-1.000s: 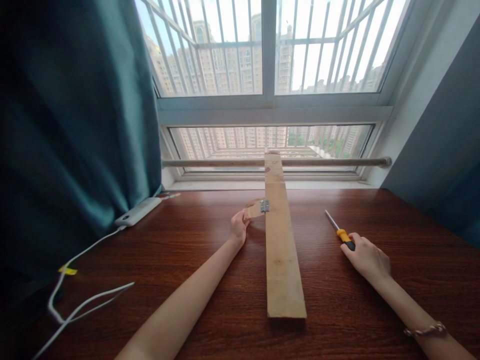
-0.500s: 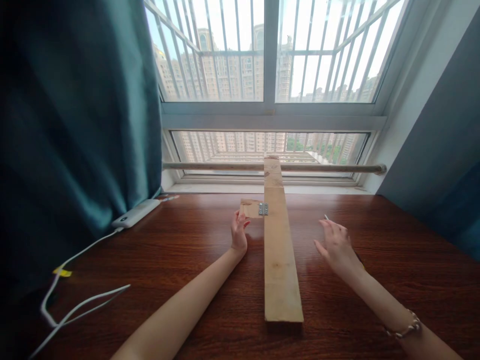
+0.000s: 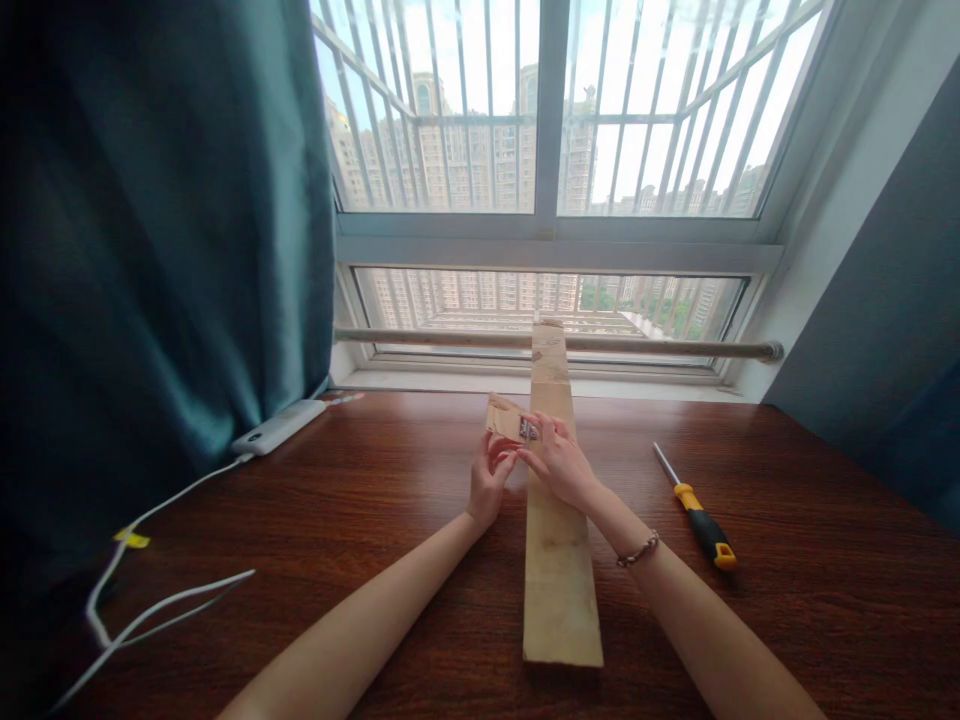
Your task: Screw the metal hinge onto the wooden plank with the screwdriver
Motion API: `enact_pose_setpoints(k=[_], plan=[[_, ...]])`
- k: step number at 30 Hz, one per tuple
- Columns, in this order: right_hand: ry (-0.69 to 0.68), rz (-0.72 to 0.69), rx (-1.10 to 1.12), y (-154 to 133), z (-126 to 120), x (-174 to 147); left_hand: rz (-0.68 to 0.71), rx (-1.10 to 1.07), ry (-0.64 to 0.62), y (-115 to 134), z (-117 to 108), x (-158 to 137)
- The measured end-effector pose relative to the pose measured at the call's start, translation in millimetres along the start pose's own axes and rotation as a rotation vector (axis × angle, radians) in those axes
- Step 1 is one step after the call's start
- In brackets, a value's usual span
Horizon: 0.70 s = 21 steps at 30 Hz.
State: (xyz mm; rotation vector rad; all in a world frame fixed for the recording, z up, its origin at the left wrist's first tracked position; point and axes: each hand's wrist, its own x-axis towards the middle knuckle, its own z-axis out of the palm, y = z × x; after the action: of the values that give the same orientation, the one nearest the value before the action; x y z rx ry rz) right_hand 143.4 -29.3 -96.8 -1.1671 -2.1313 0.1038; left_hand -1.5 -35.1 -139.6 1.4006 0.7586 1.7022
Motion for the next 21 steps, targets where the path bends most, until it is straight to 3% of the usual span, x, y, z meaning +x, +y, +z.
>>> enact_pose_setpoints(k=[15,21], plan=[[-0.026,0.037,0.029,-1.1,-5.1,0.9,-0.023,-0.025,0.004,-4.7,1.4,-3.4],[0.228,-0.013,0.014,-7.8,-3.4,-11.1,-0.028,-0.017,-0.028,-5.8,1.5,-4.4]])
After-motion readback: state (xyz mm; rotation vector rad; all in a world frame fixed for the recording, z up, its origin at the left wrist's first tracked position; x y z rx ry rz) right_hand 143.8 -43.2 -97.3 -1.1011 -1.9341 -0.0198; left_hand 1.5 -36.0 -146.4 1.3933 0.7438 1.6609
